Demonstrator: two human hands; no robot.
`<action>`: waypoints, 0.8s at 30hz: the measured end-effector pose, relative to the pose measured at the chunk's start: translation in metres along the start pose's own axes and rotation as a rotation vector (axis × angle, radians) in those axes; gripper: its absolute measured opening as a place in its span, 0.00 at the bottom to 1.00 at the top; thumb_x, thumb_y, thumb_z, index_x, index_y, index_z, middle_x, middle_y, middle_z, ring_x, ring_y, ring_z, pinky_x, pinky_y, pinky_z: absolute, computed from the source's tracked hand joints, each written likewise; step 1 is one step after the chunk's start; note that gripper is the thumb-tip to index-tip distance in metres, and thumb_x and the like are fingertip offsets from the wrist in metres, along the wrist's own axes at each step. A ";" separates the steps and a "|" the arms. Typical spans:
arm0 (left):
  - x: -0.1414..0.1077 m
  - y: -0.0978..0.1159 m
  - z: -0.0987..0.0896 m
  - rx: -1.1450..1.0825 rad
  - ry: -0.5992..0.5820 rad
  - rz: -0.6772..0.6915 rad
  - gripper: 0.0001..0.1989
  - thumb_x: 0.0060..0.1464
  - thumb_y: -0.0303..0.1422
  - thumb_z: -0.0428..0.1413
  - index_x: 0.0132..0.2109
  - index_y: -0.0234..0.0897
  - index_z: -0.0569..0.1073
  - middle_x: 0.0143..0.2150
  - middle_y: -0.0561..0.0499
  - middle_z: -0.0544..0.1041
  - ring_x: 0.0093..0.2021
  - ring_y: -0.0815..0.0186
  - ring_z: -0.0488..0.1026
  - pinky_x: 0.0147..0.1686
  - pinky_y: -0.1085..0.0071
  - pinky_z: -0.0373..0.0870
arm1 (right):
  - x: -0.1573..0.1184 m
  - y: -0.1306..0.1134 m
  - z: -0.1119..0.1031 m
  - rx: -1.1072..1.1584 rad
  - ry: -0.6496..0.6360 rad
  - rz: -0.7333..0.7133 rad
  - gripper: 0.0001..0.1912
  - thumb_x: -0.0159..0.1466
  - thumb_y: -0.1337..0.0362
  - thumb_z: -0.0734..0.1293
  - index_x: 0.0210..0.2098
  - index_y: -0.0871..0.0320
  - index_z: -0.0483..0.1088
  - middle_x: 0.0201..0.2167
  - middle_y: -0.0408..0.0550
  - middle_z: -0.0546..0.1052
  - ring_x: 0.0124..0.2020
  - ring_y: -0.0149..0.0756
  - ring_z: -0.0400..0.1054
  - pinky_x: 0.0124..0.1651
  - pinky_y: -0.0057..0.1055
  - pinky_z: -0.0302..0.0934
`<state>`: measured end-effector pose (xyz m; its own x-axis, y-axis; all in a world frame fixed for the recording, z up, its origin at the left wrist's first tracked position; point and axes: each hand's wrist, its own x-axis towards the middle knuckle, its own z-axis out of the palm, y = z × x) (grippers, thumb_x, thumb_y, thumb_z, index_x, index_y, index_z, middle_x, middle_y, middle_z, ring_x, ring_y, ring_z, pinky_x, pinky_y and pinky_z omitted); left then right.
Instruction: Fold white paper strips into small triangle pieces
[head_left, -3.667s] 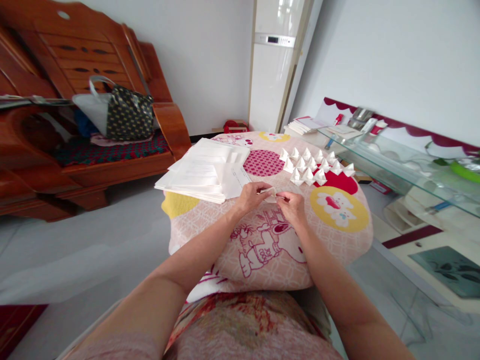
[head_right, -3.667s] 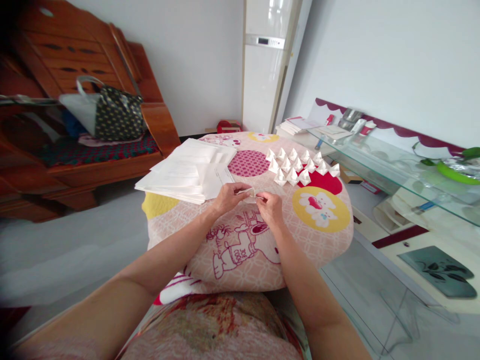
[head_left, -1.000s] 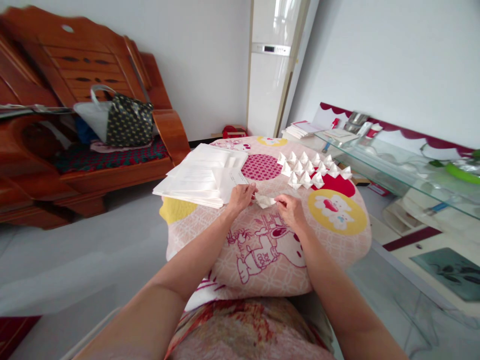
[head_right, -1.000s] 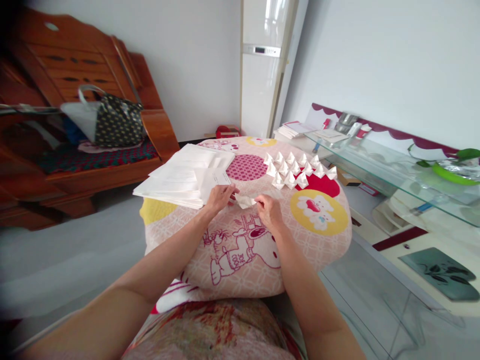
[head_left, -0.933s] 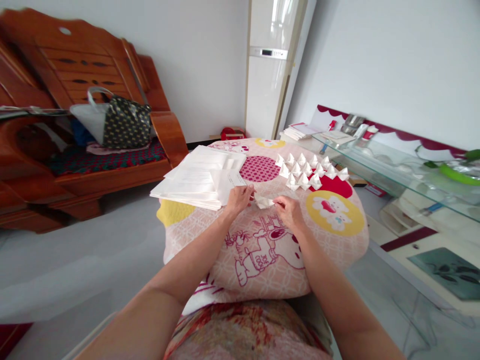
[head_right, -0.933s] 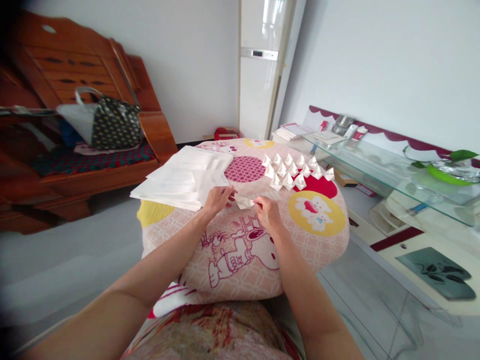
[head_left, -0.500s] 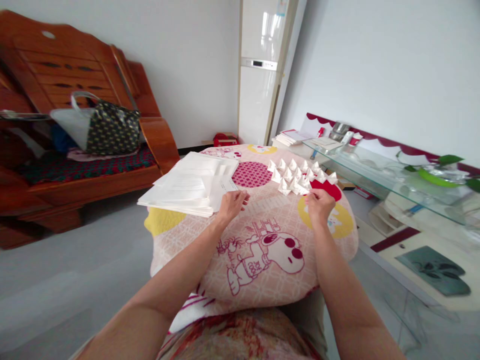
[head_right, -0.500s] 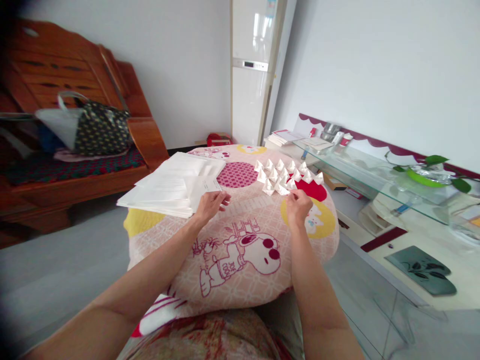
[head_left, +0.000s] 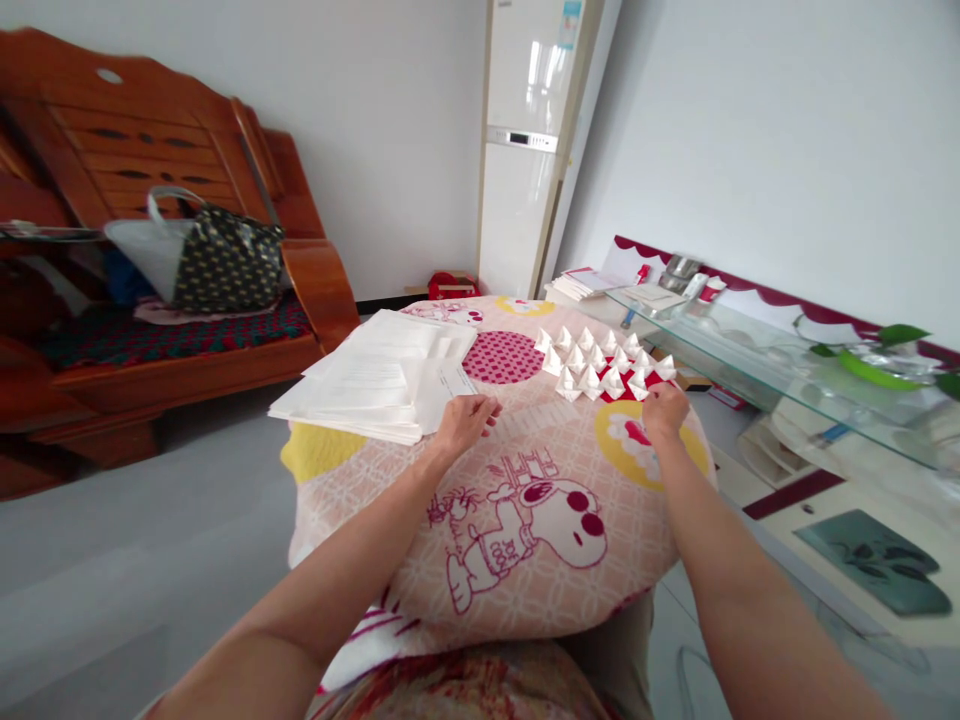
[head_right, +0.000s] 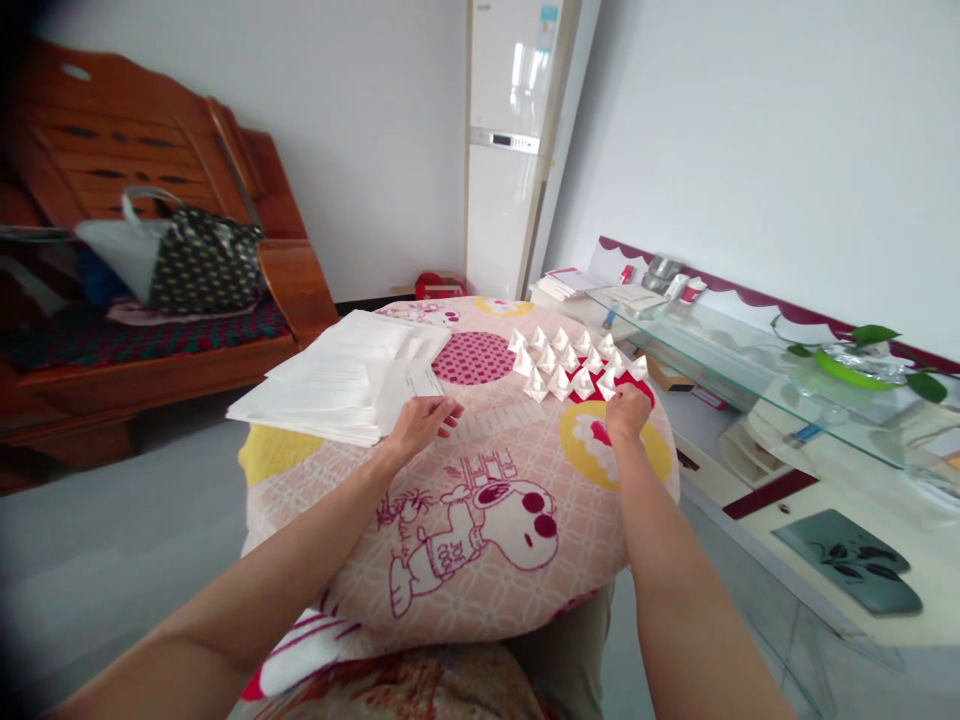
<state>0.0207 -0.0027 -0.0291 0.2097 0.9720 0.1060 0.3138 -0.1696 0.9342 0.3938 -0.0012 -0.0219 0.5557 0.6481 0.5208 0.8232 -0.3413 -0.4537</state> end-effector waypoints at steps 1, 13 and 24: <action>0.000 0.000 0.000 0.003 -0.004 0.000 0.20 0.61 0.42 0.50 0.36 0.30 0.80 0.36 0.42 0.83 0.32 0.64 0.80 0.26 0.74 0.76 | 0.002 0.000 0.002 -0.010 -0.007 0.003 0.14 0.57 0.73 0.60 0.28 0.63 0.78 0.29 0.60 0.79 0.33 0.46 0.69 0.39 0.38 0.57; -0.003 0.003 0.000 0.013 -0.044 0.003 0.20 0.62 0.40 0.50 0.36 0.30 0.80 0.36 0.42 0.83 0.32 0.65 0.79 0.26 0.75 0.76 | 0.014 0.007 0.015 -0.060 -0.081 -0.048 0.13 0.59 0.78 0.61 0.28 0.66 0.77 0.25 0.57 0.74 0.30 0.38 0.61 0.36 0.37 0.47; 0.002 -0.004 0.002 0.001 -0.045 0.049 0.18 0.60 0.40 0.51 0.35 0.32 0.80 0.34 0.45 0.82 0.31 0.66 0.79 0.25 0.75 0.75 | -0.013 -0.019 -0.008 0.082 0.111 -0.020 0.15 0.58 0.67 0.61 0.35 0.60 0.80 0.31 0.55 0.81 0.34 0.45 0.70 0.39 0.36 0.60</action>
<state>0.0221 -0.0003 -0.0330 0.2665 0.9541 0.1363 0.3032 -0.2172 0.9278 0.3716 -0.0080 -0.0142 0.5525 0.5732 0.6052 0.8246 -0.2695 -0.4974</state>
